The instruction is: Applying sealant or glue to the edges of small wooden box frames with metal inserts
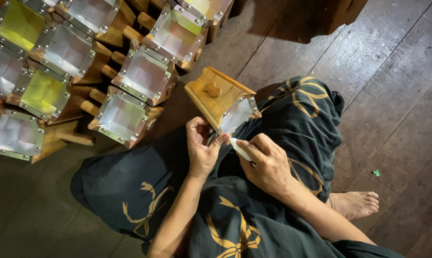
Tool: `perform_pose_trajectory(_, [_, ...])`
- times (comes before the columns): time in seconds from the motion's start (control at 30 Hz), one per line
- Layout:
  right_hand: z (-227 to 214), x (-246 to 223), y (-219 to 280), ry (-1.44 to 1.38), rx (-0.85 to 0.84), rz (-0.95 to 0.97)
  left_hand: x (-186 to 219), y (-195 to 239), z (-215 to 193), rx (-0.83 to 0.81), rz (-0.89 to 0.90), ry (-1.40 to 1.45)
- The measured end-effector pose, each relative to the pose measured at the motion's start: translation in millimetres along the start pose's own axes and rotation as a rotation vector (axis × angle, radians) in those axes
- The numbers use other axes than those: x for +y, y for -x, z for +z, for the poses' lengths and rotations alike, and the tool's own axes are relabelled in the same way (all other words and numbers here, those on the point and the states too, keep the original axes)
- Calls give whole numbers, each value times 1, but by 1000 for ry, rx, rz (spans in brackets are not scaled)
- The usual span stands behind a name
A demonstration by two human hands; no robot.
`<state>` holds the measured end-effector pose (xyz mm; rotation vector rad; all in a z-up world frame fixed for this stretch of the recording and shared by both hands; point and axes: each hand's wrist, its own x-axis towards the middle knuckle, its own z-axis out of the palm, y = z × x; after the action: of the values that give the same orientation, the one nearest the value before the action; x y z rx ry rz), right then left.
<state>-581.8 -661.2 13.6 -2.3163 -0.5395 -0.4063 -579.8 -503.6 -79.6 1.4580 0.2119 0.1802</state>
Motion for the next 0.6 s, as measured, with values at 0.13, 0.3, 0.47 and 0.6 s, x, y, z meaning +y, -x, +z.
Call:
perform_pose_trajectory(0.13, [-1, 2, 0, 13, 4, 3, 3, 1, 0, 1, 5, -21])
perform_pose_trajectory(0.3, [1, 6, 4, 51, 16, 34, 8, 1, 3, -6, 9, -23])
perform_pose_trajectory(0.47, [-20, 28, -1, 32, 63, 146, -1, -5, -3, 11, 25, -6])
perform_pose_trajectory(0.6, [-27, 39, -1, 67, 116, 211, 3, -9, -10, 14, 23, -35])
